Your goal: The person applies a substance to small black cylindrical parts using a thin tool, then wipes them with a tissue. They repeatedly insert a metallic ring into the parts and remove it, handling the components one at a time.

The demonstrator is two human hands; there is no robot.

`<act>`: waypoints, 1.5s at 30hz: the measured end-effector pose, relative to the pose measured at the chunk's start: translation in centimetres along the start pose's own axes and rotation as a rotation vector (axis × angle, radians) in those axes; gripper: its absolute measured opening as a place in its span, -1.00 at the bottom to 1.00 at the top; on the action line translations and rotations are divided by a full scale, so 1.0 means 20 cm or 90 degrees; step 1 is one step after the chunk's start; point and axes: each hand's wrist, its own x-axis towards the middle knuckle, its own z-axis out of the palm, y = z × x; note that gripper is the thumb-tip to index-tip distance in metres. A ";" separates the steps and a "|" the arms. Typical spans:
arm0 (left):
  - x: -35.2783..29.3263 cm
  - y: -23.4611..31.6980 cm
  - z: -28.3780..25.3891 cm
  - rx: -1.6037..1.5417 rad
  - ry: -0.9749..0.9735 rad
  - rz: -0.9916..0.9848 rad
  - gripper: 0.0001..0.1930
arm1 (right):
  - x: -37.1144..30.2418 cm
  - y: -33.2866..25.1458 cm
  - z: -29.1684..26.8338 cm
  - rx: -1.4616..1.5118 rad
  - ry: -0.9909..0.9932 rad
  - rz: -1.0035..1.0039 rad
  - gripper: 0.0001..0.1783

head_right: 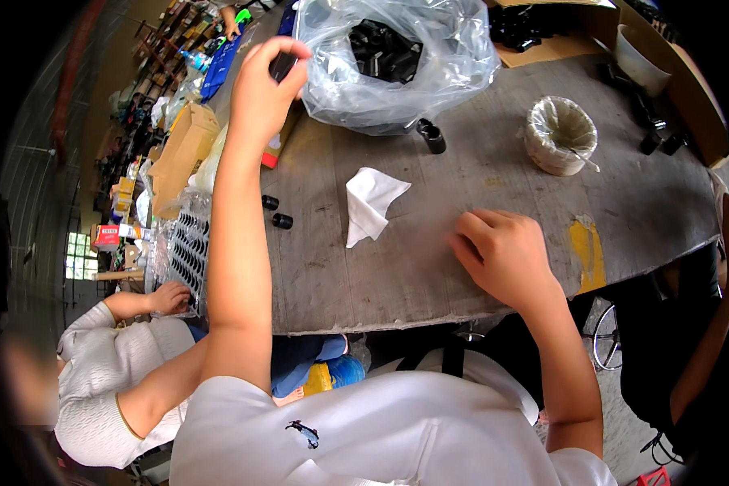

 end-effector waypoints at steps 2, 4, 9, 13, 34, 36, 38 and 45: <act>-0.17 0.02 -0.09 0.059 -0.030 -0.060 -0.92 | 0.01 -0.02 0.00 0.000 0.004 -0.002 -0.85; -0.34 0.04 -0.08 0.071 -0.056 -0.120 -0.92 | 0.01 -0.02 0.00 -0.007 0.007 0.000 -0.84; -0.65 0.07 0.07 0.106 -0.148 -0.181 -0.83 | 0.01 -0.03 0.01 -0.020 0.007 0.007 -0.83; -0.72 0.04 0.15 0.177 -0.143 -0.150 -0.70 | 0.01 -0.04 0.01 -0.039 0.006 0.012 -0.83; -1.39 0.50 -0.40 0.118 0.113 0.038 -0.74 | -0.02 -0.04 0.06 -0.075 0.000 0.051 -0.89; -1.58 0.61 -0.37 0.072 0.066 -0.070 -0.75 | -0.02 -0.03 0.07 -0.088 -0.004 0.046 -0.89; -1.79 0.62 -0.23 0.006 -0.011 -0.131 -0.77 | -0.02 -0.04 0.04 -0.116 -0.004 0.050 -0.89; -3.14 0.45 -0.22 0.147 -1.122 -0.722 -0.63 | -0.02 -0.04 0.09 -0.117 -0.018 0.016 -0.92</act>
